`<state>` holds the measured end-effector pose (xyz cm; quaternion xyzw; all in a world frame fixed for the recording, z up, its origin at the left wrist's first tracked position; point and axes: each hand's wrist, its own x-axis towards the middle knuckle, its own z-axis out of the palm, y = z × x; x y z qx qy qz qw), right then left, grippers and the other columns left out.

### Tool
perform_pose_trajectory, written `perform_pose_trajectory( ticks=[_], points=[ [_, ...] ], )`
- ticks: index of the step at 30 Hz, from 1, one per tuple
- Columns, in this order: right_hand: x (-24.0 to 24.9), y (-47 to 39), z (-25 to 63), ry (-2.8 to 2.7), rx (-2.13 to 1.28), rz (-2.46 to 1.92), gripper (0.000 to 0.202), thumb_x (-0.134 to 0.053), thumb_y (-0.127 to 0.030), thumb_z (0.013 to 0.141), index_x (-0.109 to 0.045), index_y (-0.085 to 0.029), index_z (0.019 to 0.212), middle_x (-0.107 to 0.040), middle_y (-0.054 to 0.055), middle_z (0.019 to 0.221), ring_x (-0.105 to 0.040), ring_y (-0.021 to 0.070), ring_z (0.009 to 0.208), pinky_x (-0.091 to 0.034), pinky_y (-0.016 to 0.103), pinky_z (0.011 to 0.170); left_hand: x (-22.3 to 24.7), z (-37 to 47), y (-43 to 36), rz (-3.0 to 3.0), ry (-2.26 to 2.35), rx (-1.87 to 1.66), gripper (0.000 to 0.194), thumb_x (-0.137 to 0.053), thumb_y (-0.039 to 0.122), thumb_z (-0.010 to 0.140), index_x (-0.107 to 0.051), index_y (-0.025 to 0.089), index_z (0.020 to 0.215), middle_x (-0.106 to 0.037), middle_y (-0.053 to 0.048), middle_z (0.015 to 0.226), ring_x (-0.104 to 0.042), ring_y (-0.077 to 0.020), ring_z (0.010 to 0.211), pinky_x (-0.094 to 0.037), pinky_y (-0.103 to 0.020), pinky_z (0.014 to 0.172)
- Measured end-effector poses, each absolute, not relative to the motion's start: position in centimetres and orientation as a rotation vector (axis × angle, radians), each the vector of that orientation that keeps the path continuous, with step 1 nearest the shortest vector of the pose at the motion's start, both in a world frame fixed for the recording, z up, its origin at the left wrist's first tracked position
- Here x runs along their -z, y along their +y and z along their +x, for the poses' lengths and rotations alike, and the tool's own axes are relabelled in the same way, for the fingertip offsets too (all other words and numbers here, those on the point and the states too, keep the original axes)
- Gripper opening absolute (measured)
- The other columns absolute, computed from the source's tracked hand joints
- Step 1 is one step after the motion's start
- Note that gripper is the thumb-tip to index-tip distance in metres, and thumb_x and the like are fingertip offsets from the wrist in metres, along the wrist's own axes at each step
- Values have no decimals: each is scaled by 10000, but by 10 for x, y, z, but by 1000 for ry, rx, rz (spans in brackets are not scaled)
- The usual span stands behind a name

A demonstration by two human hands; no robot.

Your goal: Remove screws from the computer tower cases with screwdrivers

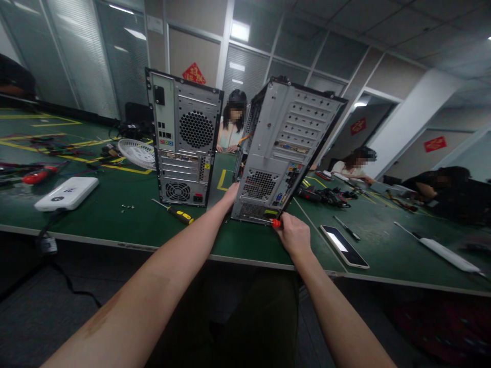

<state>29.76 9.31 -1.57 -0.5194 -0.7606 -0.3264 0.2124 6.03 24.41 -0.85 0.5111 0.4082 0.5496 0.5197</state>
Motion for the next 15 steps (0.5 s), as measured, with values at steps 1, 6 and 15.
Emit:
perform_pose_trajectory(
  ticks=[1, 6, 15],
  points=[
    [16, 93, 297, -2109, 906, -1443, 198, -544, -345, 1048, -604, -193, 937, -703, 96, 832, -627, 231, 754, -378, 317, 673, 7, 60, 243, 1229, 989, -1301, 385, -627, 539, 883, -791, 193, 923, -792, -81, 877, -743, -273, 1012, -557, -397, 979],
    [15, 93, 296, -2103, 905, -1429, 169, -547, -320, 1036, -604, -200, 931, -708, 97, 834, -635, 233, 776, -378, 312, 673, 4, 58, 240, 1187, 975, -1266, 409, -643, 572, 866, -794, 204, 960, -811, -80, 979, -740, -268, 1077, -543, -383, 1003],
    [16, 94, 297, -2073, 916, -1402, 217, -525, -340, 1040, -612, -191, 908, -696, 95, 793, -615, 226, 721, -350, 315, 643, 2, 58, 235, 1119, 933, -1262, 345, -658, 497, 876, -798, 200, 982, -818, -82, 968, -749, -248, 1044, -543, -360, 982]
  ],
)
